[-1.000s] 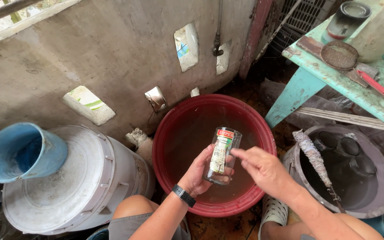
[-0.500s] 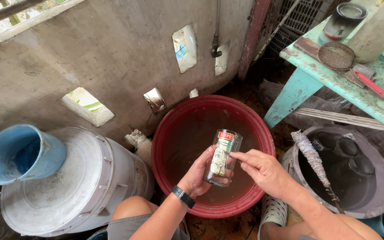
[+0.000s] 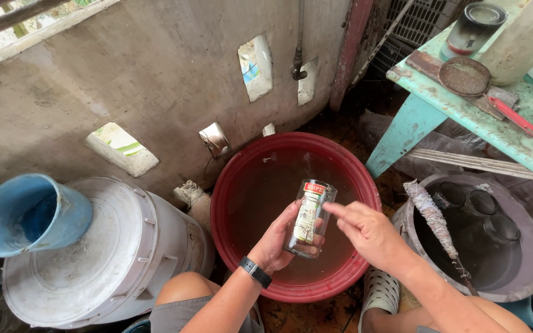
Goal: Washing and rinsing a glass by hand in a basin of water using a sponge.
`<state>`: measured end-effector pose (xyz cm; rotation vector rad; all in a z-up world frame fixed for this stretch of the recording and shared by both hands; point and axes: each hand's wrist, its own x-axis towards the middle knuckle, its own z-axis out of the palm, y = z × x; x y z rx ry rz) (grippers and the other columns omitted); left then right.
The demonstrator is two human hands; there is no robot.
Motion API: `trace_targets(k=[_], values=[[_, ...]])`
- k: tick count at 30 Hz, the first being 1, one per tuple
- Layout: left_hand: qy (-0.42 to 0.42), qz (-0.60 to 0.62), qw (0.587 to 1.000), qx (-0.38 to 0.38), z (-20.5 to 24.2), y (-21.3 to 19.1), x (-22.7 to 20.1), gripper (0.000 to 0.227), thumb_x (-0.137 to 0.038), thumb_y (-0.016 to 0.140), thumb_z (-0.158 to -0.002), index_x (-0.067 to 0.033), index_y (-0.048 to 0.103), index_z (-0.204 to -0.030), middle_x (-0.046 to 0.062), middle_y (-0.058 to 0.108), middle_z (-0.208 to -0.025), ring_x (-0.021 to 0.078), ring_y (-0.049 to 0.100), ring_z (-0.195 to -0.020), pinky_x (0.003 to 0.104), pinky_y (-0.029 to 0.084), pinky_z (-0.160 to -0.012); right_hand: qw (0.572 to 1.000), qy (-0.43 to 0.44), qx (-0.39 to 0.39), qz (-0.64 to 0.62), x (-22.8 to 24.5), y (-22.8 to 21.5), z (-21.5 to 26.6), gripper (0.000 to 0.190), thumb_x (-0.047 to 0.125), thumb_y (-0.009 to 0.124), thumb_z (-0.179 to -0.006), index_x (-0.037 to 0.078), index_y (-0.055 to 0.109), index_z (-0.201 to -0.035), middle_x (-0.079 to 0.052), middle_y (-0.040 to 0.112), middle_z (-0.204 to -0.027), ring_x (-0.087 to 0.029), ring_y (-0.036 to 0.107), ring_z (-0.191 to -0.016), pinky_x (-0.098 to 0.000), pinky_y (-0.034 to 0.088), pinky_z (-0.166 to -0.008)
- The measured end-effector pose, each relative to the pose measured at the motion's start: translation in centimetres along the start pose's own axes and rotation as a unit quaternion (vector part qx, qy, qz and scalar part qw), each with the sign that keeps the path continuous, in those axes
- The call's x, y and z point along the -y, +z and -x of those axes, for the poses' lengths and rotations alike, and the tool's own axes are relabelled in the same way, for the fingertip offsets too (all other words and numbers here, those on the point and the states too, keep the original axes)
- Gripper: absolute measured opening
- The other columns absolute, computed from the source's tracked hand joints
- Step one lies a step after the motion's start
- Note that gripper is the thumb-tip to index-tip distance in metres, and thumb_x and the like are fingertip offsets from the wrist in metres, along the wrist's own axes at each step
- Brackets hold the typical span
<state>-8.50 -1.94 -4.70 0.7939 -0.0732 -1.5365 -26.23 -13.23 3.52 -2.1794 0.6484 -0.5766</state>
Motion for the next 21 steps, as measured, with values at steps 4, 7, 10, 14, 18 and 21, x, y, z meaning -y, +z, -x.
trace_targets(k=[4,7,10,14,18,21], values=[[0.002,-0.013,1.000,-0.006,0.5,0.9,-0.4,0.055,-0.046,0.061,-0.097,-0.0303,0.048,-0.149,0.021,0.070,-0.107,0.0360,0.074,-0.084,0.053,0.062,-0.072,0.999,0.013,0.020,-0.042,-1.5,0.1,-0.3,0.034,0.006,0.068,-0.087,0.021,0.084,-0.112,-0.007,0.073,-0.076,-0.020,0.072,-0.071,-0.0374,0.060,-0.073],[0.002,-0.008,1.000,-0.006,0.7,1.2,-0.5,0.053,-0.046,0.060,-0.098,-0.0321,0.048,-0.148,0.021,0.069,-0.108,0.0359,0.074,-0.085,0.051,0.062,-0.071,0.999,-0.006,-0.044,0.016,-2.4,0.5,-0.7,0.030,0.012,0.066,-0.093,0.020,0.079,-0.119,-0.004,0.072,-0.084,-0.021,0.072,-0.076,-0.0323,0.058,-0.073],[0.001,-0.015,1.000,-0.013,0.6,1.1,-0.5,0.056,-0.045,0.062,-0.097,-0.0289,0.050,-0.150,0.021,0.070,-0.108,0.0322,0.073,-0.087,0.049,0.062,-0.074,0.997,-0.014,0.033,-0.074,-2.3,0.3,-0.4,0.032,0.009,0.067,-0.090,0.018,0.081,-0.117,-0.006,0.071,-0.075,-0.016,0.070,-0.071,-0.0328,0.059,-0.073],[-0.001,-0.019,1.000,-0.015,0.7,1.0,-0.4,0.053,-0.046,0.061,-0.097,-0.0321,0.051,-0.148,0.023,0.070,-0.107,0.0350,0.074,-0.085,0.050,0.062,-0.070,0.999,0.013,-0.027,-0.014,-2.3,0.4,0.0,0.035,0.010,0.068,-0.089,0.022,0.080,-0.119,-0.007,0.073,-0.080,-0.023,0.073,-0.075,-0.0360,0.059,-0.074],[0.001,-0.014,1.000,-0.013,0.7,1.2,-0.4,0.055,-0.046,0.061,-0.097,-0.0318,0.050,-0.149,0.023,0.070,-0.107,0.0348,0.074,-0.083,0.050,0.063,-0.069,0.999,0.012,-0.030,-0.013,-1.5,0.1,-0.2,0.030,0.009,0.068,-0.090,0.019,0.081,-0.114,-0.009,0.075,-0.082,-0.027,0.072,-0.072,-0.0378,0.059,-0.073],[0.002,-0.010,1.000,-0.007,0.3,0.7,-0.1,0.057,-0.045,0.062,-0.097,-0.0324,0.048,-0.151,0.025,0.070,-0.108,0.0367,0.074,-0.084,0.051,0.063,-0.069,0.998,0.028,-0.051,0.012,-3.6,0.6,-0.3,0.034,0.012,0.067,-0.091,0.023,0.079,-0.122,-0.006,0.076,-0.087,-0.024,0.075,-0.084,-0.0354,0.059,-0.078]])
